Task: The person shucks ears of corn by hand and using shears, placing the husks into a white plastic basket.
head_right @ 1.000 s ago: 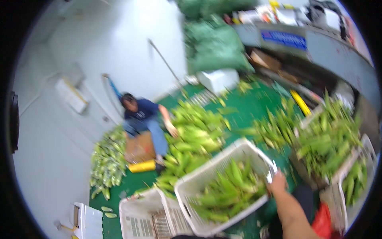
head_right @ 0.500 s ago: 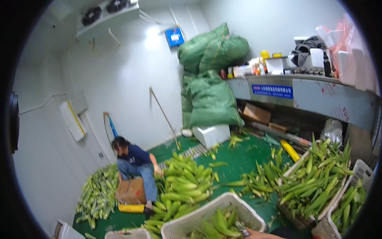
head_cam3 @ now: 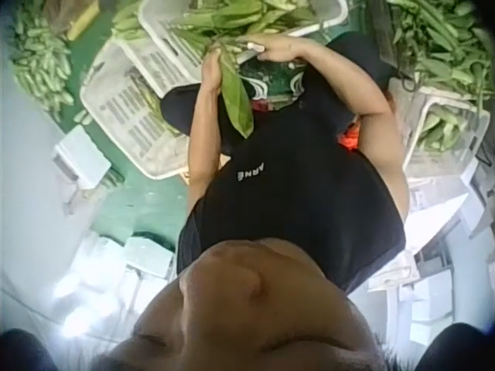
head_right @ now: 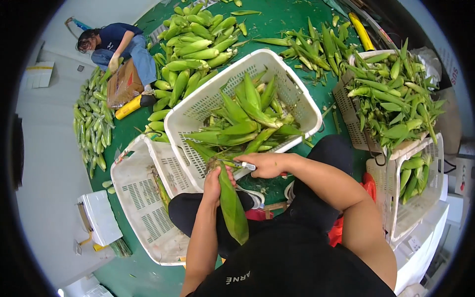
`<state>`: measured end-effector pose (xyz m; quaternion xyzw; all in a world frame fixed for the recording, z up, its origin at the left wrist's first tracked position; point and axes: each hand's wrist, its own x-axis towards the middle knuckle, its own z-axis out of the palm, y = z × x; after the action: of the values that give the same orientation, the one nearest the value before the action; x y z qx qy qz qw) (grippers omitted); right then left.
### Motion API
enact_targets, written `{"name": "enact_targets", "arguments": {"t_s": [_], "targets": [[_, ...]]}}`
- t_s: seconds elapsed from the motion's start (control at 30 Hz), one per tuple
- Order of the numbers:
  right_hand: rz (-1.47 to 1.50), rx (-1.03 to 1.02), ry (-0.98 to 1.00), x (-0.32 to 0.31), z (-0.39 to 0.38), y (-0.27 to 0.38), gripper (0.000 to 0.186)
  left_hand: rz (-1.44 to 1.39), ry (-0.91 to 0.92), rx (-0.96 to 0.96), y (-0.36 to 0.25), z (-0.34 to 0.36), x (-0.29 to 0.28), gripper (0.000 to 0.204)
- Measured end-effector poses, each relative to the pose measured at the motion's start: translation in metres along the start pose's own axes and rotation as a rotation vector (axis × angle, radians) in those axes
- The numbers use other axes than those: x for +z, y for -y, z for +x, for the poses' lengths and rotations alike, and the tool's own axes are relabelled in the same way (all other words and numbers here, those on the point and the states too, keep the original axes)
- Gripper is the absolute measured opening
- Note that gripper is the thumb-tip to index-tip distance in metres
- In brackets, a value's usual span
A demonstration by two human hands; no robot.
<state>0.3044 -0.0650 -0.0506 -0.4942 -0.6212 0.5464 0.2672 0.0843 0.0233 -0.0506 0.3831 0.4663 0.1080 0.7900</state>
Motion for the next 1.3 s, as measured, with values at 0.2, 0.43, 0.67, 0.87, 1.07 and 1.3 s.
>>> {"name": "enact_targets", "arguments": {"t_s": [0.2,0.43,0.67,0.87,1.07,1.3], "targets": [[-0.078,0.080,0.087,-0.013,-0.016,0.004,0.072,-0.024,-0.012,-0.018,-0.010,-0.006,0.003,0.029],[-0.100,0.044,0.135,-0.023,-0.006,0.005,0.069,0.140,-0.016,-0.061,-0.012,0.001,0.015,0.028],[-0.130,-0.077,-0.015,-0.026,-0.024,-0.008,0.054,0.200,0.025,-0.099,-0.009,0.005,0.040,0.027],[-0.265,0.278,-0.239,-0.035,-0.033,0.006,0.048,0.080,0.048,-0.103,-0.008,0.002,0.022,0.028],[0.256,0.428,-0.255,-0.040,-0.037,-0.002,0.051,-0.017,0.085,-0.202,0.033,-0.045,-0.024,0.040],[1.019,0.377,-0.242,0.021,-0.044,0.011,0.038,-0.558,-0.296,0.734,-0.049,-0.040,-0.045,0.035]]}}
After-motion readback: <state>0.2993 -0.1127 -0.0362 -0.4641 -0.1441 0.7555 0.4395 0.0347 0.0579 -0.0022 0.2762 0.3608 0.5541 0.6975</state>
